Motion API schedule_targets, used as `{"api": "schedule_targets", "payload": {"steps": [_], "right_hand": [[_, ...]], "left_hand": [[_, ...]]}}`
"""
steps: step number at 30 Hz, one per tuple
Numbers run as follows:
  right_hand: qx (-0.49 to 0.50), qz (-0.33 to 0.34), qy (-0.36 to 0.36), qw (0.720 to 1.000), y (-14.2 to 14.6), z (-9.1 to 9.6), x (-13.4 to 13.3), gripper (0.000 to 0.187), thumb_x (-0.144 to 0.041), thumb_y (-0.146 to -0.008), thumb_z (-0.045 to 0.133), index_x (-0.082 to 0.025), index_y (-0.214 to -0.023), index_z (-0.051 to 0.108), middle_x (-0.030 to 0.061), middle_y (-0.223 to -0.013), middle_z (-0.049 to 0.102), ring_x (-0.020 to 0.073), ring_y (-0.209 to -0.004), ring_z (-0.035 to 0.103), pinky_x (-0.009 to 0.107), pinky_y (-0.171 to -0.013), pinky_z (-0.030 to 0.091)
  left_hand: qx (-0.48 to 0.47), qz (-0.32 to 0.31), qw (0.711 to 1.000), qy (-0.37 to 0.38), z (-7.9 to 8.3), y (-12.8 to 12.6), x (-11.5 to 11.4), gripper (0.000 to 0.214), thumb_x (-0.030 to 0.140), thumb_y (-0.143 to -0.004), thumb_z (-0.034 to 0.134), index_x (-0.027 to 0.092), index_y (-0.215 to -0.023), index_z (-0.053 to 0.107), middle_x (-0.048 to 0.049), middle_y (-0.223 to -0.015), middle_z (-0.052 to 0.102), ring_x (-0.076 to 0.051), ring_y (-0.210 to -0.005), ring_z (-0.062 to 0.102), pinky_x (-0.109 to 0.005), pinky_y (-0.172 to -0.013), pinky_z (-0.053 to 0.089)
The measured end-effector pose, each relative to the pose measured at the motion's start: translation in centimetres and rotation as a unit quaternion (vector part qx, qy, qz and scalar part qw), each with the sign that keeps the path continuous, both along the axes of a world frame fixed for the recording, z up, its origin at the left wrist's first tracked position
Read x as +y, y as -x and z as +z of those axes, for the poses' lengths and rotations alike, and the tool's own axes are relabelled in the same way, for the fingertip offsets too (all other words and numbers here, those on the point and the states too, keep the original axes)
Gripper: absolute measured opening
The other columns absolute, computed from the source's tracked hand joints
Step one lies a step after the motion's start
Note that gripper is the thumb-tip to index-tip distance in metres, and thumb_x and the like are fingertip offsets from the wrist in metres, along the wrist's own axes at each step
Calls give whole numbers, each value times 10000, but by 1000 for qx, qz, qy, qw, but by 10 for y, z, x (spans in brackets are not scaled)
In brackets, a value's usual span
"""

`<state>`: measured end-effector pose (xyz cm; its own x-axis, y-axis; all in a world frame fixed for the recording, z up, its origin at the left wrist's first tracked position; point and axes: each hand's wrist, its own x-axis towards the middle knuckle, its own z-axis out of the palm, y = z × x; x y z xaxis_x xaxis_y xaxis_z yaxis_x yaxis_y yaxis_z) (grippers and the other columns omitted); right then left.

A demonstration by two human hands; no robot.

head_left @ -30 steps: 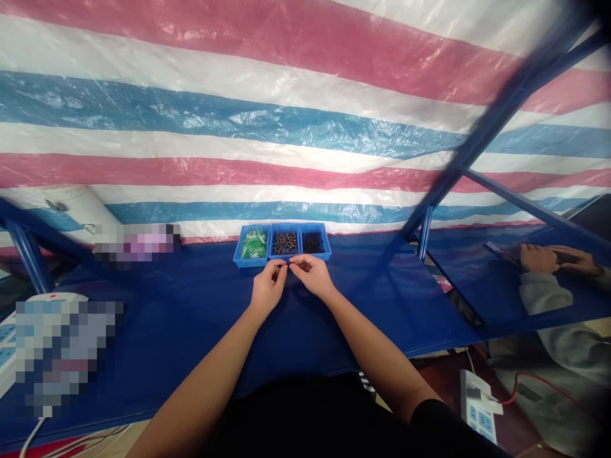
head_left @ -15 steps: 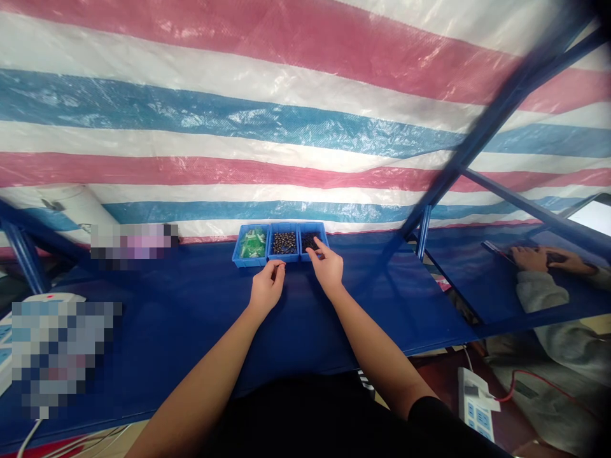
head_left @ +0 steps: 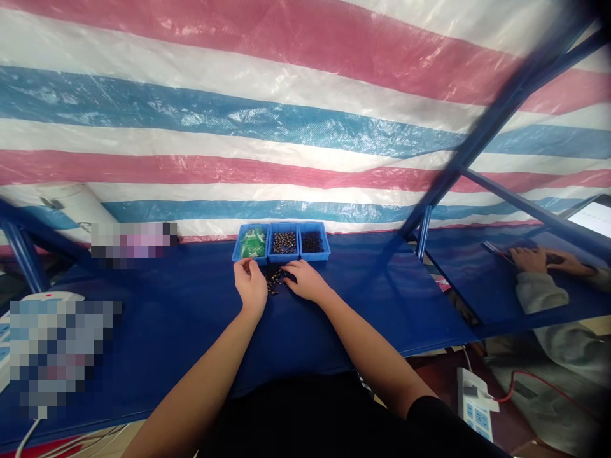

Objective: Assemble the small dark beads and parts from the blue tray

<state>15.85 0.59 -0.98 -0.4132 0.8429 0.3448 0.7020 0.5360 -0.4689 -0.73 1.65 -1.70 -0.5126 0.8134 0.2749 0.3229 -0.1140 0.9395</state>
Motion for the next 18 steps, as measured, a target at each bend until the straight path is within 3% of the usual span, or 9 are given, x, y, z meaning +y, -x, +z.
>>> {"api": "schedule_targets", "payload": {"steps": [7,14,18], "right_hand": [[14,-7,17,1000,-2,-4,5,196,-165,-857,588,-181,-1024,690,81,-1026,666,206,-965,567,349,-923,445],[22,-57,40,997,-11,0,3,275,-116,-829,586,-172,-1083,675,103,-1002,648,203,-899,607,320,-837,487],[34,-44,47,997,-16,4,2,288,-96,-797,596,-158,-1066,681,101,-959,654,191,-828,616,311,-798,498]], "left_hand": [[-8,-3,1000,-9,-26,-4,10,223,372,-883,501,179,-994,514,-54,-980,532,-166,-915,552,-348,-870,454],[-17,-80,997,-2,-28,-19,2,225,365,-884,521,189,-1022,494,-60,-1014,510,-165,-947,553,-368,-892,466],[2,-118,993,8,-28,-20,0,256,334,-852,572,195,-1053,497,-72,-1066,492,-181,-1014,542,-397,-938,452]]}}
